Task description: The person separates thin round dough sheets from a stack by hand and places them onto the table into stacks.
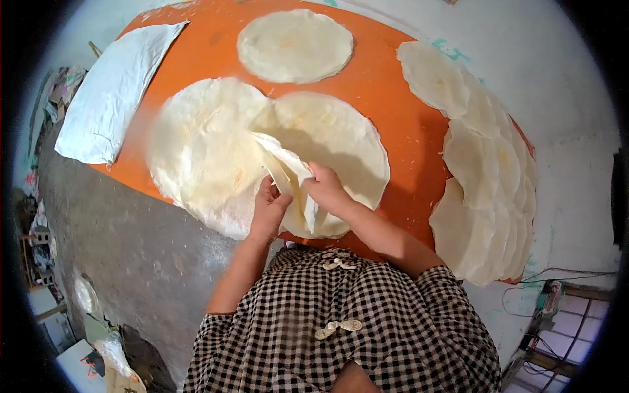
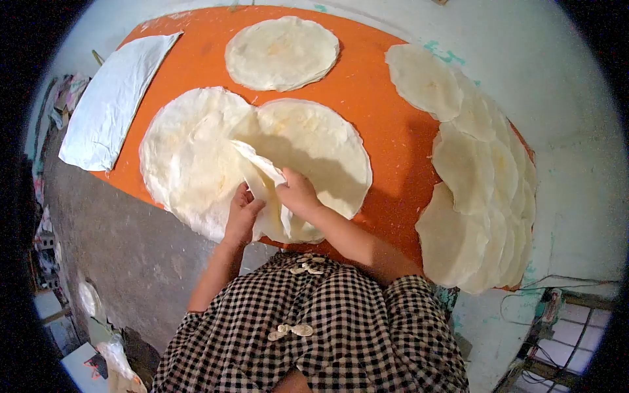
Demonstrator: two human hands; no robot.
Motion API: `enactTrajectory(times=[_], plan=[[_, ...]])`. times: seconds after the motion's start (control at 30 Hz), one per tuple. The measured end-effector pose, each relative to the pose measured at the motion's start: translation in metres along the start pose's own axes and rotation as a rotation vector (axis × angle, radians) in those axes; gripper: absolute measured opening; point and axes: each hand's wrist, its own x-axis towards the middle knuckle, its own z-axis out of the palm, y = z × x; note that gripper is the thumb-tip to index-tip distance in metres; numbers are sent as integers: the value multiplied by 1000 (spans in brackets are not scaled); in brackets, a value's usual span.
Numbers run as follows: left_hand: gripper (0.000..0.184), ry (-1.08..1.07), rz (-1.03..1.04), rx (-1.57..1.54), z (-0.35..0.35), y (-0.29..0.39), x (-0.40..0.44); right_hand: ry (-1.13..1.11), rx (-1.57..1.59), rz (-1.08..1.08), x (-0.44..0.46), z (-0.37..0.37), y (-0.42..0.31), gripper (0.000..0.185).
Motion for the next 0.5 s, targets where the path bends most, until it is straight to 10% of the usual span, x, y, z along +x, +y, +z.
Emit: enactTrajectory(times=[0.3,0.33,0.37,0.5], plan=[[15,353,-107,26,-29,-19,19,99,300,145,24,-97,34,24],[13,232,-24,441,-59,-33,22,119,411,169,15,-125,18,24],[13,419,-205,-130,-58,-39,31,164,470,137,22,-162,29,21],[24,395,-216,-232,-79,-61,34,330,135,-231,9,-302,11,22]])
